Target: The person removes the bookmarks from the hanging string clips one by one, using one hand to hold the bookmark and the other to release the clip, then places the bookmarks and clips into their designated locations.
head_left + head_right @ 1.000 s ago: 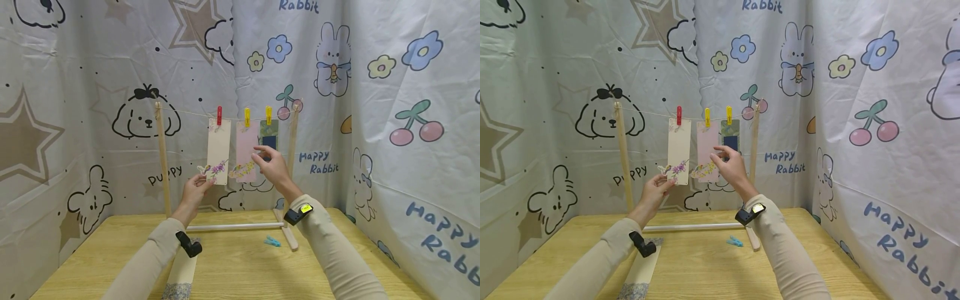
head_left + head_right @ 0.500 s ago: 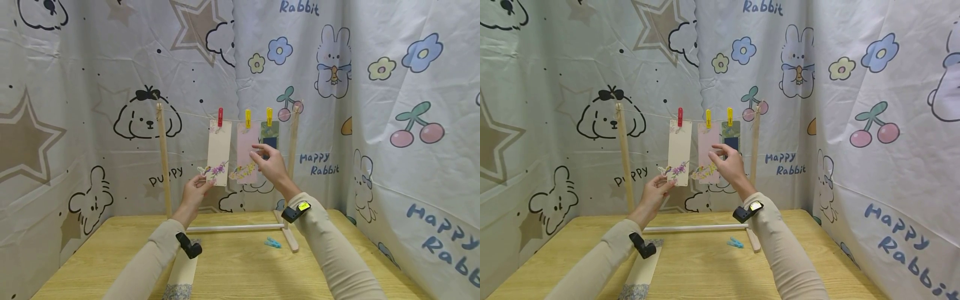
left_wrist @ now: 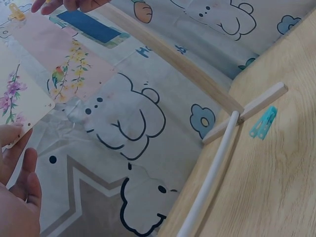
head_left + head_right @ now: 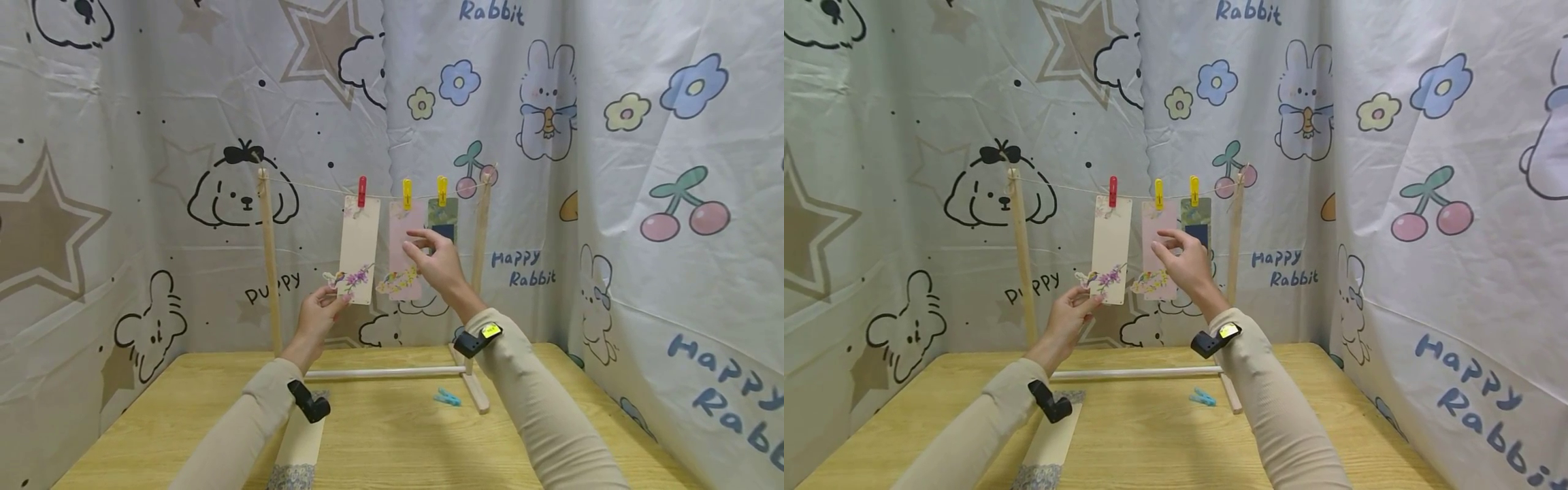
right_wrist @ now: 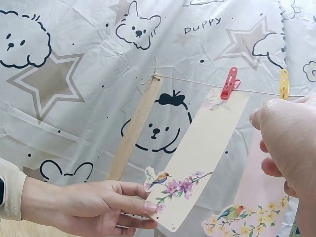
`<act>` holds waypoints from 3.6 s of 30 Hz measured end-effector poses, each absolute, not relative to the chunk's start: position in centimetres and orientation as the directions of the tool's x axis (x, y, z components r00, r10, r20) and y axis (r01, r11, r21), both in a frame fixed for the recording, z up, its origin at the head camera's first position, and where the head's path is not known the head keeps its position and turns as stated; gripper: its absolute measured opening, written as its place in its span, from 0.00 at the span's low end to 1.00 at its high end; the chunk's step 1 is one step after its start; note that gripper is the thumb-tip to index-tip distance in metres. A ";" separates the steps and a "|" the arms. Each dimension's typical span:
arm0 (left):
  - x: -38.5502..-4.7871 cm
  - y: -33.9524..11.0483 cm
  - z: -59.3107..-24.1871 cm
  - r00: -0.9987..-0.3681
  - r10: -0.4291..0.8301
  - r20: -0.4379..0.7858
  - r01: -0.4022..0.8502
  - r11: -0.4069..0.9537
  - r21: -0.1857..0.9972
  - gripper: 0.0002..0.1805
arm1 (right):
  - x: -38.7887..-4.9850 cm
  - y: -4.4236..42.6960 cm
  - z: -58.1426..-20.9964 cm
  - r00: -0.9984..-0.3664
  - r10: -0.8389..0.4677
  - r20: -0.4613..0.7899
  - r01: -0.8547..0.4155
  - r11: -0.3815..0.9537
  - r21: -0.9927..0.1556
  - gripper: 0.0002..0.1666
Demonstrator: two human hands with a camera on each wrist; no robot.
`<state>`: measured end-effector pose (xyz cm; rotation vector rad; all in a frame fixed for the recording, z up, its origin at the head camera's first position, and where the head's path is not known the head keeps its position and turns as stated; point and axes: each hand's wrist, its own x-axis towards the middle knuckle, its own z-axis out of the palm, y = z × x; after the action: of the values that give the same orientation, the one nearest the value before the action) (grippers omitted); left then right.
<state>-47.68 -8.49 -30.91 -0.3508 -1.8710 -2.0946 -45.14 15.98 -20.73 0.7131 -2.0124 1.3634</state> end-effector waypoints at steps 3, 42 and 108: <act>-47.7 -8.5 -30.9 -0.920 -0.065 0.386 0.391 -0.096 0.915 0.12 | -45.2 15.9 -20.5 -0.678 -0.097 0.729 -0.714 0.325 -0.621 0.22; -47.7 -8.5 -31.1 -0.924 -0.064 0.377 0.382 -0.106 0.918 0.09 | -45.8 14.1 -18.1 -0.652 -0.084 0.753 -0.735 0.315 -0.601 0.23; -48.0 -7.8 -31.5 -0.921 -0.038 0.388 0.389 -0.137 0.911 0.11 | -48.7 9.1 -12.4 -0.720 -0.052 0.693 -0.681 0.245 -0.690 0.29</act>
<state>-47.99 -7.79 -31.54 -0.3950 -1.8479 -2.1376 -48.66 9.11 -12.44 0.6661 -1.9774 1.5065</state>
